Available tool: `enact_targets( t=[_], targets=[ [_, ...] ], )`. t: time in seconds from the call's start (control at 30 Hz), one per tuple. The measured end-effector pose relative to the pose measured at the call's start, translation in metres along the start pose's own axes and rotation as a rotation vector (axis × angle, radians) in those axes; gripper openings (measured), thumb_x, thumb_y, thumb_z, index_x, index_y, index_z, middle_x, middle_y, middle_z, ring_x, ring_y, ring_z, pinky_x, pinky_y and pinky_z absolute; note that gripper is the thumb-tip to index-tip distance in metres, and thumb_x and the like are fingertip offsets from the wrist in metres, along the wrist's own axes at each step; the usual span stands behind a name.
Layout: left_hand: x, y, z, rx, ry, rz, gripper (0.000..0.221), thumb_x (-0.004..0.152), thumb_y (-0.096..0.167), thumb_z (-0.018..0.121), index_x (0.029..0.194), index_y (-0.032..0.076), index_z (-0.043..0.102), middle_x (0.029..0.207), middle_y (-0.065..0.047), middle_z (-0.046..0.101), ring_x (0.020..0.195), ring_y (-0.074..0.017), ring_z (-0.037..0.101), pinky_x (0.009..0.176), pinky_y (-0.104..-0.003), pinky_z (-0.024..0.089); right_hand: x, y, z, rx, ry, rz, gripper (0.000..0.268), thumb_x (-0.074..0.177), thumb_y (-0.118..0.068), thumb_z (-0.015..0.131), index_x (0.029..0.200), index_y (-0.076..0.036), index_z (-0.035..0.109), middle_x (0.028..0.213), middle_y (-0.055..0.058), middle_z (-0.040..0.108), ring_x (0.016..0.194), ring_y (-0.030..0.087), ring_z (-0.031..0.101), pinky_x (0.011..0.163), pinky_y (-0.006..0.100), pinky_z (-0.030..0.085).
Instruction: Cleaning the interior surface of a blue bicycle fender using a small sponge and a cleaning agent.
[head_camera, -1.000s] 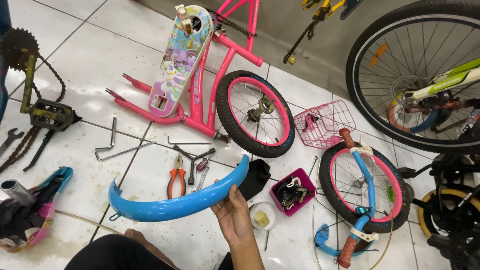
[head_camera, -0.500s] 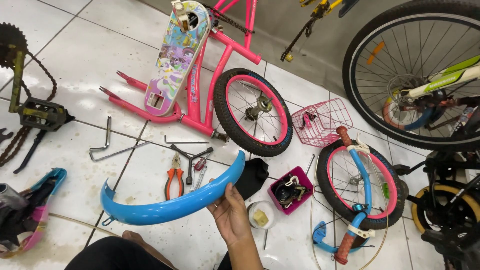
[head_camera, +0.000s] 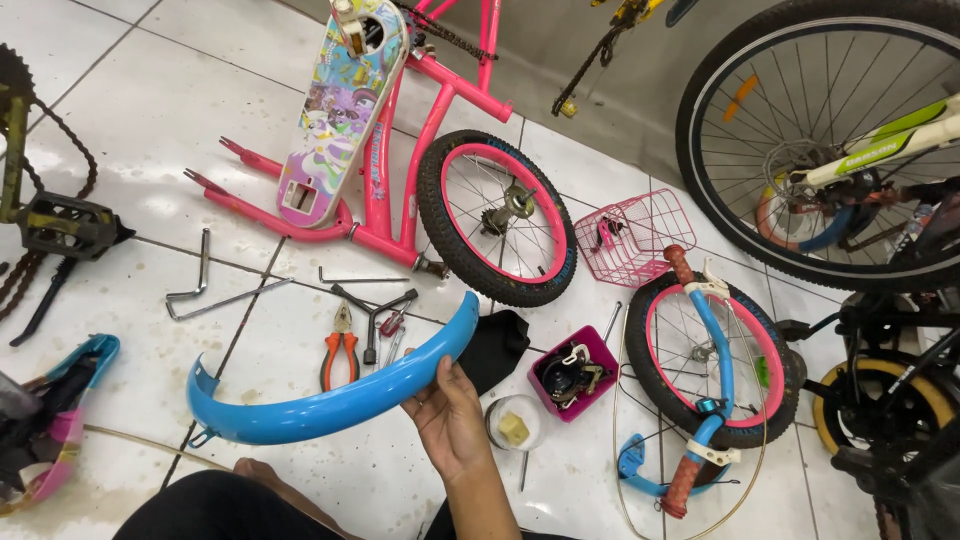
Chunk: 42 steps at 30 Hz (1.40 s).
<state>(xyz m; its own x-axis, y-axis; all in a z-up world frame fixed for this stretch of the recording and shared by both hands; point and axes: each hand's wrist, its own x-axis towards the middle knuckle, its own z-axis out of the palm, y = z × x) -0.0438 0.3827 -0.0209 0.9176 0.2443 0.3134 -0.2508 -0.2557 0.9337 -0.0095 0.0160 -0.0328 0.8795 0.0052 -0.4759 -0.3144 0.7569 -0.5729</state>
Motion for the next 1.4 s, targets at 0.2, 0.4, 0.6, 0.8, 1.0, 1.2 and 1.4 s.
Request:
enact_targets(
  t=[0.2, 0.4, 0.6, 0.8, 1.0, 1.2, 1.4],
  targets=[
    [0.003, 0.04, 0.057, 0.005, 0.049, 0.053, 0.065, 0.075, -0.019, 0.045, 0.137, 0.0, 0.037, 0.133, -0.02, 0.049, 0.121, -0.0302, 0.052, 0.103, -0.042, 0.043, 0.002, -0.005, -0.007, 0.005, -0.024, -0.015, 0.04, 0.098, -0.024, 0.057, 0.124, 0.007, 0.054, 0.118, 0.027, 0.066, 0.1, 0.029, 0.067, 0.101, 0.049, 0.056],
    [0.017, 0.103, 0.153, 0.188, -0.316, -0.161, 0.067, 0.078, 0.018, 0.049, 0.144, 0.01, 0.04, 0.137, -0.015, 0.056, 0.126, -0.0283, 0.058, 0.104, -0.044, 0.047, 0.01, -0.016, -0.031, 0.017, -0.067, -0.033, 0.038, 0.098, -0.025, 0.061, 0.122, 0.005, 0.055, 0.111, 0.022, 0.066, 0.094, 0.026, 0.068, 0.09, 0.043, 0.059],
    [0.015, 0.101, 0.244, 0.629, -0.981, -0.308, 0.044, 0.07, 0.044, 0.08, 0.105, 0.021, 0.067, 0.086, 0.004, 0.079, 0.069, -0.0143, 0.076, 0.07, -0.032, 0.056, 0.01, -0.041, -0.054, 0.015, -0.137, -0.042, 0.036, 0.101, -0.024, 0.059, 0.121, 0.006, 0.057, 0.111, 0.02, 0.067, 0.095, 0.025, 0.068, 0.093, 0.042, 0.059],
    [0.008, 0.096, 0.279, 0.6, -1.01, -0.354, 0.051, 0.077, 0.03, 0.078, 0.122, 0.013, 0.062, 0.073, -0.004, 0.078, 0.057, -0.0167, 0.074, 0.066, -0.034, 0.055, 0.005, -0.086, -0.088, -0.555, -0.021, -0.049, 0.035, 0.105, -0.031, 0.053, 0.112, 0.0, 0.066, 0.098, 0.016, 0.073, 0.093, 0.026, 0.072, 0.089, 0.042, 0.06],
    [-0.001, 0.069, 0.297, 0.613, -0.974, -0.236, 0.07, 0.083, 0.041, 0.082, 0.137, 0.003, 0.059, 0.086, -0.02, 0.078, 0.073, -0.0323, 0.078, 0.078, -0.049, 0.058, -0.017, -0.116, -0.123, -1.552, 0.072, -0.167, 0.026, 0.092, -0.008, 0.063, 0.116, -0.002, 0.072, 0.106, 0.02, 0.073, 0.106, 0.033, 0.073, 0.09, 0.038, 0.061],
    [-0.007, 0.063, 0.296, 0.719, -1.004, -0.248, 0.072, 0.084, 0.035, 0.082, 0.141, 0.0, 0.055, 0.104, -0.026, 0.077, 0.096, -0.043, 0.078, 0.087, -0.058, 0.058, -0.001, -0.102, -0.142, -1.927, -0.042, -0.006, 0.038, 0.091, -0.008, 0.065, 0.129, -0.004, 0.067, 0.114, 0.021, 0.067, 0.109, 0.034, 0.071, 0.09, 0.041, 0.062],
    [-0.008, 0.068, 0.297, 0.768, -0.986, -0.231, 0.073, 0.083, 0.035, 0.083, 0.141, 0.0, 0.056, 0.11, -0.028, 0.076, 0.104, -0.0462, 0.075, 0.091, -0.062, 0.056, 0.013, -0.097, -0.14, -1.947, -0.053, 0.025, 0.046, 0.087, -0.004, 0.07, 0.132, 0.001, 0.064, 0.114, 0.029, 0.068, 0.108, 0.041, 0.071, 0.089, 0.044, 0.062]
  ],
)
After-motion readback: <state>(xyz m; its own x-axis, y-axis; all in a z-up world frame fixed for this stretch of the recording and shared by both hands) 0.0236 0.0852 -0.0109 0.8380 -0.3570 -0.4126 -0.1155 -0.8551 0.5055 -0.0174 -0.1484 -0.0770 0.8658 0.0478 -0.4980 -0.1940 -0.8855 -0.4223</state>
